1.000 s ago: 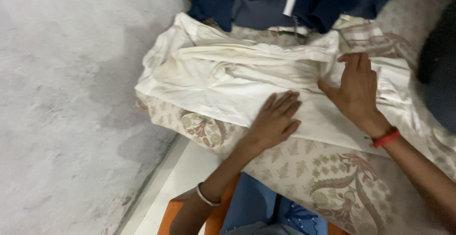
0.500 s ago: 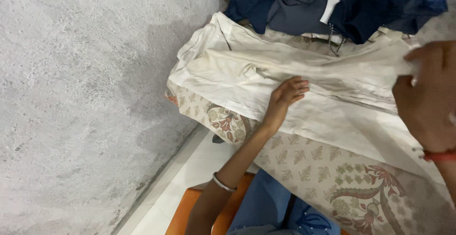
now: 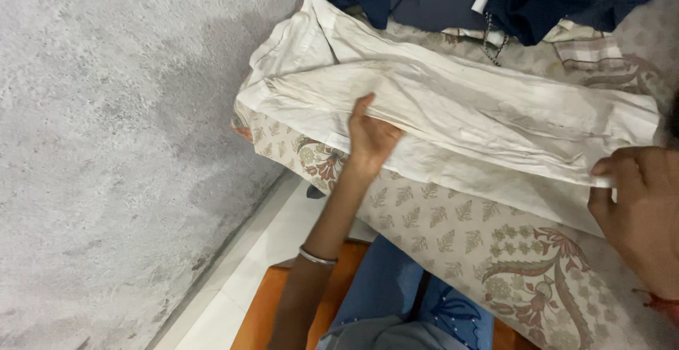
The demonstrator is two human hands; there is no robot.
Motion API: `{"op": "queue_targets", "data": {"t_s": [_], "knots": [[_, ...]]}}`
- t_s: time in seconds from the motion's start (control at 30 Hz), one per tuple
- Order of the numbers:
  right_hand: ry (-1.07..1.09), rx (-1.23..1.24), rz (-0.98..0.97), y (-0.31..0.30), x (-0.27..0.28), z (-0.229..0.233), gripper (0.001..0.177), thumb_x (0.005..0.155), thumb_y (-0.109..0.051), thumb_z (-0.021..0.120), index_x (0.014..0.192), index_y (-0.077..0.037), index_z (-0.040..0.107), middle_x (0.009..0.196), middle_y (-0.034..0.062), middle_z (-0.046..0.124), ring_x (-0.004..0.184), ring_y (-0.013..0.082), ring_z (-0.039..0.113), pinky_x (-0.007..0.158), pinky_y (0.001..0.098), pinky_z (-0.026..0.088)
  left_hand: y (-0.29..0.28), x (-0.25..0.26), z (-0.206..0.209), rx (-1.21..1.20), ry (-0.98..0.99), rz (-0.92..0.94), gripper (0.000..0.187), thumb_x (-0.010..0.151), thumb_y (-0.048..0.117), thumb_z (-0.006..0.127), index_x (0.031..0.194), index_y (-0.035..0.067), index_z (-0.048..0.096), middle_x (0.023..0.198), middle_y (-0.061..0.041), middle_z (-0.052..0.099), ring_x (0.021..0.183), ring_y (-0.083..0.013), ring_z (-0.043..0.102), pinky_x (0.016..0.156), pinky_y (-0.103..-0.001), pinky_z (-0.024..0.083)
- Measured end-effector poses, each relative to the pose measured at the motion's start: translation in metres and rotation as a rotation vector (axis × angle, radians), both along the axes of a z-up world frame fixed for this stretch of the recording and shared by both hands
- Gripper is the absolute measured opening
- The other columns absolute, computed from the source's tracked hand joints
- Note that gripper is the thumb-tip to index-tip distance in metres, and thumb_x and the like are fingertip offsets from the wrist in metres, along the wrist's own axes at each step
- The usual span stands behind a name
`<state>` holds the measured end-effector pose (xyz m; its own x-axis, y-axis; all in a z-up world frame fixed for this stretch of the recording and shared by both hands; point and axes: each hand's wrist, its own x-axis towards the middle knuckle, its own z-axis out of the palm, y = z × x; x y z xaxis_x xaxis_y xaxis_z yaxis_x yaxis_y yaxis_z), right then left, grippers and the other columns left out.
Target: The person folds a white collared shirt by hand on a patterned surface, aligning the sleeves and torso before completing the final fold.
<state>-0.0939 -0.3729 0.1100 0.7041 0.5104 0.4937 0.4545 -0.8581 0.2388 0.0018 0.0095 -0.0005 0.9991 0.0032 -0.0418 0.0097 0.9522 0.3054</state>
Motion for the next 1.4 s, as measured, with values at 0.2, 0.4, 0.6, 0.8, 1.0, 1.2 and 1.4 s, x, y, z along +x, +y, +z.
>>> {"op": "queue_targets", "data": {"t_s": [0.2, 0.4, 0.6, 0.8, 1.0, 1.2, 1.4], "knots": [[0.05, 0.005, -0.043, -0.017, 0.002, -0.019, 0.021, 0.084, -0.004, 0.077, 0.101, -0.01, 0.067, 0.102, 0.0051, 0.061, 0.096, 0.0242, 0.056, 0.086, 0.0361, 0.044, 0.044, 0.004, -0.014, 0.019, 0.161, 0.15, 0.034, 0.096, 0.016, 0.064, 0.125, -0.001, 0.06, 0.116, -0.012, 0.069, 0.107, -0.0222, 0.066, 0.095, -0.036, 0.054], [0.123, -0.062, -0.147, -0.029, 0.005, -0.028, 0.033, 0.068, -0.008, 0.08, 0.099, -0.011, 0.068, 0.102, 0.0067, 0.064, 0.099, 0.0255, 0.061, 0.085, 0.0383, 0.048, 0.069, -0.002, -0.042, -0.013, 0.03, 0.029, 0.031, 0.089, -0.001, 0.059, 0.119, -0.008, 0.059, 0.12, -0.017, 0.067, 0.115, -0.0282, 0.066, 0.106, -0.041, 0.054], [0.153, -0.1, -0.239, -0.04, 0.004, -0.039, 0.031, 0.073, -0.004, 0.079, 0.1, -0.012, 0.068, 0.099, 0.0043, 0.065, 0.097, 0.0227, 0.062, 0.085, 0.0364, 0.048, 0.078, -0.018, -0.038, 0.013, 0.197, 0.006, 0.034, 0.082, -0.003, 0.054, 0.115, -0.007, 0.058, 0.117, -0.018, 0.066, 0.11, -0.032, 0.066, 0.102, -0.045, 0.053], [0.222, -0.269, -0.337, -0.03, -0.003, -0.041, 0.019, 0.088, -0.004, 0.074, 0.105, -0.011, 0.068, 0.105, 0.0051, 0.067, 0.099, 0.0206, 0.064, 0.089, 0.0369, 0.05, 0.075, -0.033, -0.024, 0.022, 0.185, 0.028, 0.038, 0.087, -0.003, 0.054, 0.124, -0.008, 0.054, 0.123, -0.017, 0.063, 0.118, -0.0291, 0.061, 0.11, -0.043, 0.048], [0.699, -0.125, -0.362, -0.034, 0.0, -0.01, 0.038, 0.081, -0.016, 0.071, 0.119, -0.013, 0.065, 0.116, 0.0067, 0.065, 0.112, 0.0223, 0.066, 0.098, 0.0397, 0.053, 0.07, -0.046, 0.005, 0.026, 0.182, 0.036, 0.04, 0.09, 0.009, 0.06, 0.128, -0.003, 0.056, 0.128, -0.014, 0.063, 0.123, -0.0282, 0.06, 0.113, -0.044, 0.044], [0.709, -0.168, -0.353, 0.022, 0.001, 0.016, 0.041, 0.097, -0.035, 0.057, 0.132, -0.015, 0.06, 0.134, 0.0061, 0.063, 0.125, 0.0215, 0.061, 0.109, 0.0381, 0.051, 0.075, -0.048, 0.014, -0.077, 0.091, 0.038, 0.044, 0.089, 0.016, 0.063, 0.13, -0.001, 0.059, 0.132, -0.013, 0.065, 0.126, -0.0287, 0.059, 0.113, -0.044, 0.043], [0.614, -0.023, 0.076, 0.094, 0.024, 0.007, 0.047, 0.096, -0.033, 0.055, 0.134, -0.006, 0.057, 0.149, 0.0128, 0.05, 0.137, 0.0298, 0.047, 0.115, 0.0463, 0.034, 0.116, -0.045, 0.009, -0.119, 0.079, 0.136, 0.04, 0.097, 0.016, 0.06, 0.131, -0.005, 0.058, 0.13, -0.015, 0.066, 0.126, -0.0274, 0.06, 0.115, -0.042, 0.045]]}}
